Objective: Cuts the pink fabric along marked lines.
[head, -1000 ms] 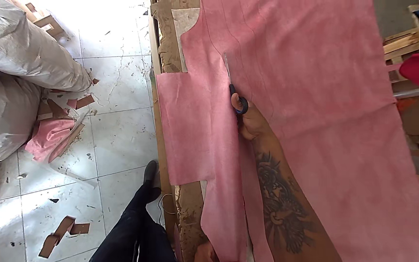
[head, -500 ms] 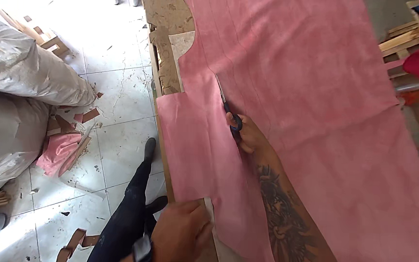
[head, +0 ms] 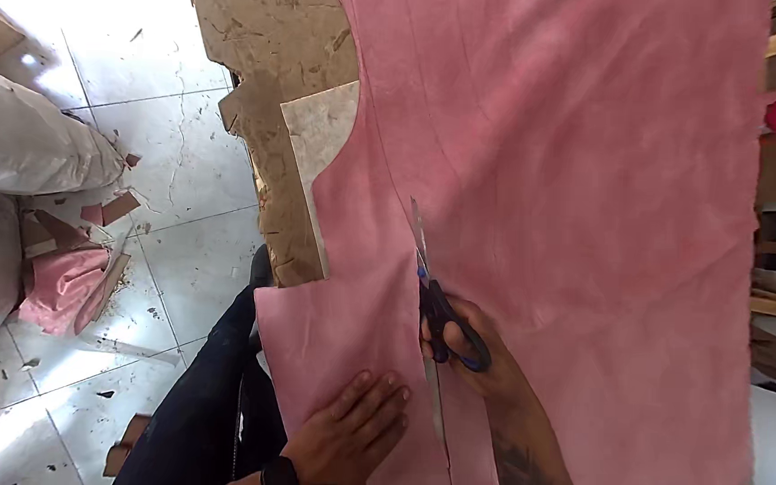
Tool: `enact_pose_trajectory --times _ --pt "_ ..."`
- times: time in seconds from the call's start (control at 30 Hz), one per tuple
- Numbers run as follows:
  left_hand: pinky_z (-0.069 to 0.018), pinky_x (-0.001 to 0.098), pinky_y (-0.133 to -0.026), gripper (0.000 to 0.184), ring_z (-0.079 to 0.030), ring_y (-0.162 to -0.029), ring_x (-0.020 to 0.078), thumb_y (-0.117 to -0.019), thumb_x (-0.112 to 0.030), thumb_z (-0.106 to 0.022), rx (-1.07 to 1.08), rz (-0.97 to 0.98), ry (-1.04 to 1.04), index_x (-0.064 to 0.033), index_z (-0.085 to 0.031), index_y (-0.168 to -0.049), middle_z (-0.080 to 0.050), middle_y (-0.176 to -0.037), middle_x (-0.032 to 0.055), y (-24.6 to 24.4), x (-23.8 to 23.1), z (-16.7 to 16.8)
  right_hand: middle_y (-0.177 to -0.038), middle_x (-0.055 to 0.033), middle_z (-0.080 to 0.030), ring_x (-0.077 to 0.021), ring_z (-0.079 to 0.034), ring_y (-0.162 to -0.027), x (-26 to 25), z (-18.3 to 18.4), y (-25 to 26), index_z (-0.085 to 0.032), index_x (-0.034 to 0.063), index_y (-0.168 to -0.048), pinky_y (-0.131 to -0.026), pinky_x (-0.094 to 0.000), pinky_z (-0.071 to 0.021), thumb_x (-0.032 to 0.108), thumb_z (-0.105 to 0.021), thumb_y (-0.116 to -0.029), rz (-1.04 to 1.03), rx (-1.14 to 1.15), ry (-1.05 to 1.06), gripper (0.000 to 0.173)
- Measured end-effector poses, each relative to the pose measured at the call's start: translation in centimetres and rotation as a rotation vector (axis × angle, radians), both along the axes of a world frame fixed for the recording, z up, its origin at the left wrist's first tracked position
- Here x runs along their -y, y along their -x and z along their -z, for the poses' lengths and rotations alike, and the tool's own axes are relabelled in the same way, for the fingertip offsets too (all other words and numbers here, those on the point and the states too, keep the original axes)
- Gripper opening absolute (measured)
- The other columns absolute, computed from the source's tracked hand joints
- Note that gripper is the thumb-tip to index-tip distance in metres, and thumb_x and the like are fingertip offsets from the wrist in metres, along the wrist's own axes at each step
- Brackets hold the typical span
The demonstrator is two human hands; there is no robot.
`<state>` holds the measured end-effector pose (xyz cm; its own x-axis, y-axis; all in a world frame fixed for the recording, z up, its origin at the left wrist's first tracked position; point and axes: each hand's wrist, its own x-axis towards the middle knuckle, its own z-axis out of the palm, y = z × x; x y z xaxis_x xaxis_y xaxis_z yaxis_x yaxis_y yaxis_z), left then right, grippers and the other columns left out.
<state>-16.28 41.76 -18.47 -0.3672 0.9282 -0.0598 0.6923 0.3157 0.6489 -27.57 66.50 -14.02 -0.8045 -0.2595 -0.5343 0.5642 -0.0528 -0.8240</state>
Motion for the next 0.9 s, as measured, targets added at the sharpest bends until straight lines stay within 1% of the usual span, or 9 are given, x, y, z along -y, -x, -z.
enact_pose_trajectory --times 0.13,0.23,0.4,0.47,0.57,0.67,0.73,0.8,0.9 --pt "-0.0023 0.0578 -0.128 0.09 0.002 -0.16 0.0326 -0.0911 -0.051 -0.064 0.064 0.021 -0.003 -0.0133 -0.027 -0.164 -0.004 -0.174 0.0083 0.5 0.2 -0.2 -0.084 -0.0035 -0.066 -0.0146 -0.067 -0.072 0.0 -0.2 0.6 -0.066 0.0092 -0.105 -0.065 -0.0283 -0.0587 0.065 -0.063 -0.0922 -0.05 -0.028 -0.026 0.058" --pt "-0.0023 0.0571 -0.128 0.088 0.003 -0.16 0.0325 -0.0924 -0.05 -0.063 0.083 0.023 -0.009 -0.0126 -0.028 -0.164 -0.005 -0.174 0.0085 0.5 0.2 -0.2 -0.085 -0.0021 -0.066 -0.0132 -0.067 -0.073 0.2 -0.4 0.4 -0.065 0.0096 -0.109 -0.066 -0.027 -0.0586 0.064 -0.064 -0.0923 -0.04 -0.028 -0.037 0.057" --pt "-0.0025 0.0562 -0.128 0.086 0.002 -0.16 0.0316 -0.0929 -0.048 -0.062 0.081 0.01 -0.023 -0.0119 -0.029 -0.163 -0.006 -0.174 0.0086 0.5 0.3 -0.1 -0.075 0.0023 -0.063 -0.0071 -0.063 -0.063 0.7 -0.5 0.8 -0.067 0.0129 -0.097 -0.059 -0.0225 -0.0562 0.058 -0.074 -0.0884 0.008 -0.009 -0.082 0.046" --pt "-0.0013 0.0564 -0.128 0.086 0.003 -0.16 0.0319 -0.0933 -0.05 -0.062 0.067 0.011 -0.02 -0.0125 -0.028 -0.163 -0.005 -0.174 0.009 0.3 0.2 0.0 -0.072 0.0013 -0.062 -0.007 -0.061 -0.06 0.8 -0.4 1.0 -0.067 0.0124 -0.093 -0.057 -0.0218 -0.0549 0.056 -0.076 -0.0873 0.013 0.002 -0.104 0.044" --pt "-0.0012 0.057 -0.128 0.085 0.003 -0.16 0.032 -0.0931 -0.05 -0.062 0.027 0.001 -0.032 -0.0134 -0.029 -0.163 -0.005 -0.174 0.009 0.1 0.1 0.3 -0.067 0.0001 -0.06 -0.0071 -0.059 -0.056 1.0 -0.2 1.7 -0.067 0.0122 -0.086 -0.056 -0.0215 -0.0544 0.054 -0.081 -0.0834 0.036 0.025 -0.112 0.044" --pt "-0.0006 0.0573 -0.128 0.085 0.003 -0.16 0.0321 -0.0932 -0.053 -0.061 -0.008 -0.001 -0.026 -0.0144 -0.03 -0.163 -0.006 -0.174 0.0081 0.1 0.0 0.6 -0.063 -0.0009 -0.058 -0.007 -0.056 -0.052 1.4 -0.1 2.4 -0.066 0.0114 -0.082 -0.052 -0.0211 -0.0517 0.05 -0.084 -0.0816 0.058 0.025 -0.094 0.042" --pt "-0.0003 0.0567 -0.128 0.085 0.003 -0.16 0.0324 -0.0928 -0.052 -0.062 0.0 -0.011 -0.036 -0.0147 -0.03 -0.163 -0.006 -0.174 0.0082 0.0 0.0 0.6 -0.064 -0.0013 -0.059 -0.007 -0.057 -0.052 1.4 0.1 2.7 -0.067 0.0108 -0.082 -0.052 -0.021 -0.0526 0.047 -0.085 -0.0814 0.064 0.024 -0.061 0.041" --pt "-0.001 0.0564 -0.128 0.085 0.002 -0.16 0.0324 -0.0926 -0.05 -0.064 0.02 -0.014 -0.042 -0.0145 -0.03 -0.163 -0.007 -0.174 0.0085 0.0 0.1 0.5 -0.066 -0.0021 -0.061 -0.0076 -0.059 -0.054 1.3 0.3 2.9 -0.068 0.0096 -0.083 -0.053 -0.0217 -0.0542 0.046 -0.084 -0.083 0.071 0.015 -0.007 0.04" --pt "-0.0008 0.0565 -0.128 0.086 0.003 -0.16 0.0325 -0.0928 -0.052 -0.062 0.021 -0.004 -0.038 -0.014 -0.03 -0.163 -0.006 -0.174 0.0087 0.1 0.2 0.6 -0.07 -0.0024 -0.062 -0.0096 -0.062 -0.059 1.2 0.4 4.2 -0.067 0.0102 -0.089 -0.058 -0.0235 -0.0563 0.051 -0.079 -0.0867 0.045 -0.031 0.028 0.043"
